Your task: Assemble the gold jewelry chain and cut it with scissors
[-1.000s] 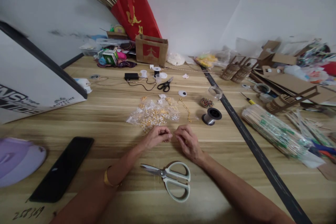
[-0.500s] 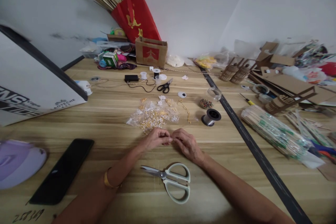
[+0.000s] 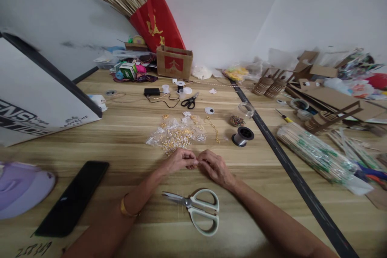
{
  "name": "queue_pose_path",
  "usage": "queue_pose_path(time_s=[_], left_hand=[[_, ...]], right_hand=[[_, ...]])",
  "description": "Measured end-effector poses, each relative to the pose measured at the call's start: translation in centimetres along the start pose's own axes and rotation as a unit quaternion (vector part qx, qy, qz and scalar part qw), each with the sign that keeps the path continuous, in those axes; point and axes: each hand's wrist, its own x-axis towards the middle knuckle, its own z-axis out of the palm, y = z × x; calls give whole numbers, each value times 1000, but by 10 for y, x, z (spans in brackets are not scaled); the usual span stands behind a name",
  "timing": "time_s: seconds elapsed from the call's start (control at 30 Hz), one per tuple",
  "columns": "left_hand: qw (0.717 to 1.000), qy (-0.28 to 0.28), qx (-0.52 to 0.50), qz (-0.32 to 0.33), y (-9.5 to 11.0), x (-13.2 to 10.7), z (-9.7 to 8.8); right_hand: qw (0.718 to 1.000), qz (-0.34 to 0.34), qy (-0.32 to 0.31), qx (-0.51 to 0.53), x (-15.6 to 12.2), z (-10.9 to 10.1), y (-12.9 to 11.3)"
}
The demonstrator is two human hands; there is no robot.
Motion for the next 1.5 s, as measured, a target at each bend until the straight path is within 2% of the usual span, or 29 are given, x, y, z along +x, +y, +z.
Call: queue_pose_path(time_s=[0.37, 0.63, 0.97, 1.3, 1.5], left_hand=[[1000, 3, -7, 6, 5, -1, 0], [1000, 2, 11, -2, 4, -1, 0], [1000, -9, -19, -1, 1, 1, 0], [999, -4, -38, 6, 3, -1, -1], [999, -9, -50, 11, 4, -1, -2]], right_hand=[[999, 30, 15, -1, -1, 1, -2], [1000, 21, 12, -7, 0, 0, -2], [1000, 24, 3, -16, 0, 1, -2], [996, 79, 19, 22, -3, 2, 0], [996, 79, 19, 37, -2, 2, -2]])
